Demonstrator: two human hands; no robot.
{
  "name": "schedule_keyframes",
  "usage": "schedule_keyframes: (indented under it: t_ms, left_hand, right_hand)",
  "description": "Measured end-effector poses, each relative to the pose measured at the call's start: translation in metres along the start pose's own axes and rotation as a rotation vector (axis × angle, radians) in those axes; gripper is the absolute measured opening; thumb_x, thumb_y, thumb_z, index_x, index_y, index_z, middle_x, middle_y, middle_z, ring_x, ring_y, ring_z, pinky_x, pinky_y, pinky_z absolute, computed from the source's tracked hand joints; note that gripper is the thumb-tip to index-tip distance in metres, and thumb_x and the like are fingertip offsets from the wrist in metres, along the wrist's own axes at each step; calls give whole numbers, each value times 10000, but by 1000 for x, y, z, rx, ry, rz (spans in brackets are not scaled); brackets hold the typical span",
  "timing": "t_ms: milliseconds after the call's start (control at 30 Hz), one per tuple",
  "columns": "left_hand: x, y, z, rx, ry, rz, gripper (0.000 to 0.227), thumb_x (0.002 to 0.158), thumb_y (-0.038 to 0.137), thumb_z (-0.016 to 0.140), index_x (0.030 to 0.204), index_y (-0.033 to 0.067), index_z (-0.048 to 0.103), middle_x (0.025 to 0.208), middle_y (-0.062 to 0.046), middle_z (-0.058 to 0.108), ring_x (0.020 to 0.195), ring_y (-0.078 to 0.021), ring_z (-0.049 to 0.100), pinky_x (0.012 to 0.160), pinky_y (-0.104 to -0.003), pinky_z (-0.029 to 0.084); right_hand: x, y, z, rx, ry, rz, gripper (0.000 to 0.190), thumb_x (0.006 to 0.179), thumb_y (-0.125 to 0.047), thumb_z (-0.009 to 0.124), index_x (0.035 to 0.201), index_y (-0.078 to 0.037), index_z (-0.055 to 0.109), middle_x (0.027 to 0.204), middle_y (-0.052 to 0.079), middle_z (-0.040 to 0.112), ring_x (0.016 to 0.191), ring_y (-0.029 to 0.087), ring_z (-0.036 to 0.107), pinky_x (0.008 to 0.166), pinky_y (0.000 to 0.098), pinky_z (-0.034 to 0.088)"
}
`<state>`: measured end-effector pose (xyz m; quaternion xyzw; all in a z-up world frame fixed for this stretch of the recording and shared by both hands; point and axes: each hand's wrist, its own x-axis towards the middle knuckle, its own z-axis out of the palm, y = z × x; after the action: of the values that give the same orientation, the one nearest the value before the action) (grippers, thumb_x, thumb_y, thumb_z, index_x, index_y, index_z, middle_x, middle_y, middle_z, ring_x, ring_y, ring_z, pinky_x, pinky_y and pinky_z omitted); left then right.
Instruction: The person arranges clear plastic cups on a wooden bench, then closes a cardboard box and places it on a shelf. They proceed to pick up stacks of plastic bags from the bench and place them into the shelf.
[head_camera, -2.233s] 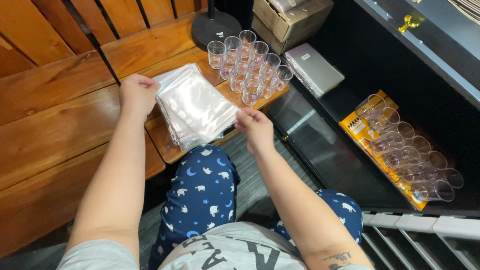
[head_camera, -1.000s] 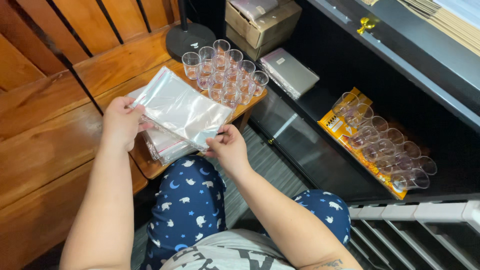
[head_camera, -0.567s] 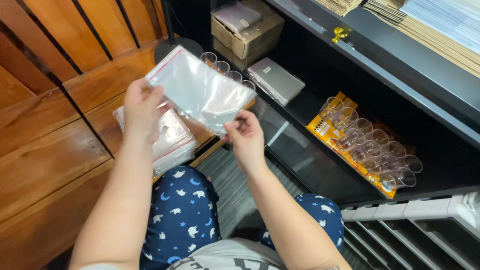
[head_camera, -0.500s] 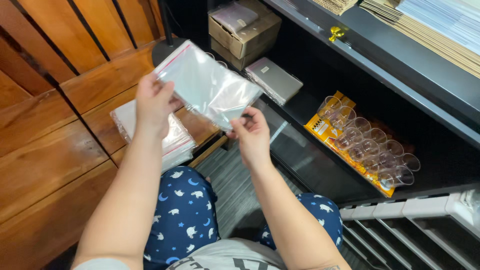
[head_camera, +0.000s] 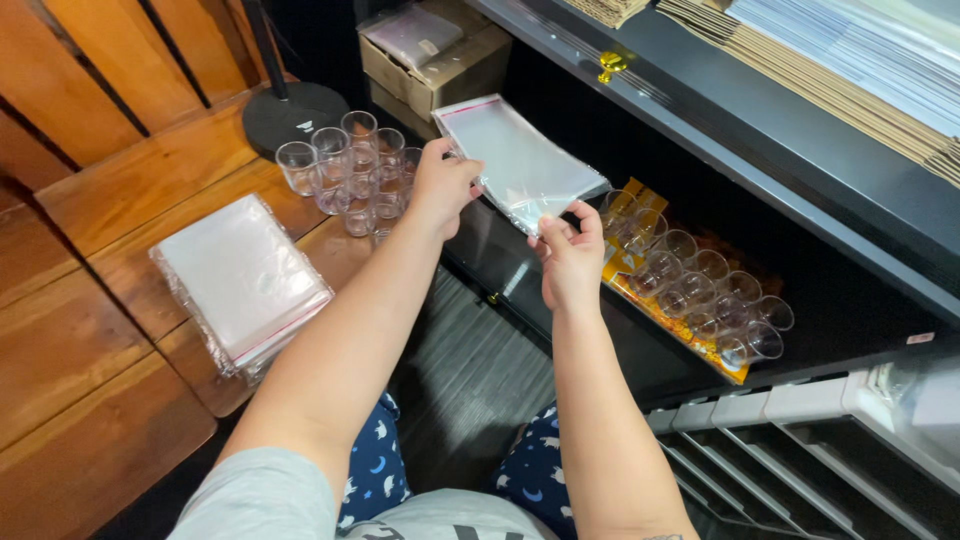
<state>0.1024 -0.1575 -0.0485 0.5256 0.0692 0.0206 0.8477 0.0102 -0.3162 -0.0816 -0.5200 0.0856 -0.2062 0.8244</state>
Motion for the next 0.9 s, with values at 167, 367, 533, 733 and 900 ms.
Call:
schedule_keyframes:
  t_ms: [167, 367, 533, 733, 900]
  left_hand:
    - [41, -61, 34, 73, 3, -52, 581, 844, -29, 706, 1390, -41, 510, 1056, -188, 624, 854, -202, 662, 714, -332, 661]
    - [56, -83, 49, 103, 2, -167, 703, 926, 0, 661, 1555, -24, 349, 1291, -305, 519, 1019, -315, 689, 805, -420, 685]
    - [65, -90, 51, 106, 50, -153, 677, 987, 24, 618, 1580, 3, 293, 1388, -291, 490, 1115, -293, 664, 882, -398, 664]
    - [93, -116, 49, 159, 142, -92, 556, 1020, -6, 548, 1533, 13, 334, 1255, -212, 553, 994, -198, 637, 802, -303, 673]
    - [134, -149, 46, 115, 189, -74, 569, 1039, -9, 497, 1551, 83, 266, 1377, -215, 460, 1148, -205, 618, 843, -315, 641]
  right_hand:
    - [45, 11, -21, -56, 45, -39, 318, 970, 47, 642, 1238, -114, 581, 932, 129, 689, 703, 136, 707, 661, 250, 690]
    - [87, 34, -31, -126, 79, -23, 316, 984, 30, 630, 1249, -136, 583, 936, 129, 685, 704, 139, 706, 671, 262, 692]
    - [107, 56, -27, -163, 92, 12, 340, 988, 38, 609, 1277, -136, 569, 940, 145, 662, 706, 151, 690, 683, 263, 691]
    - [136, 80, -23, -255, 166, 131, 452, 970, 42, 624, 1380, -125, 536, 995, 209, 661, 724, 194, 697, 744, 342, 704]
    - [168, 112, -36, -309, 188, 205, 501, 964, 17, 657, 1434, -80, 515, 1039, 220, 649, 770, 240, 731, 768, 383, 704]
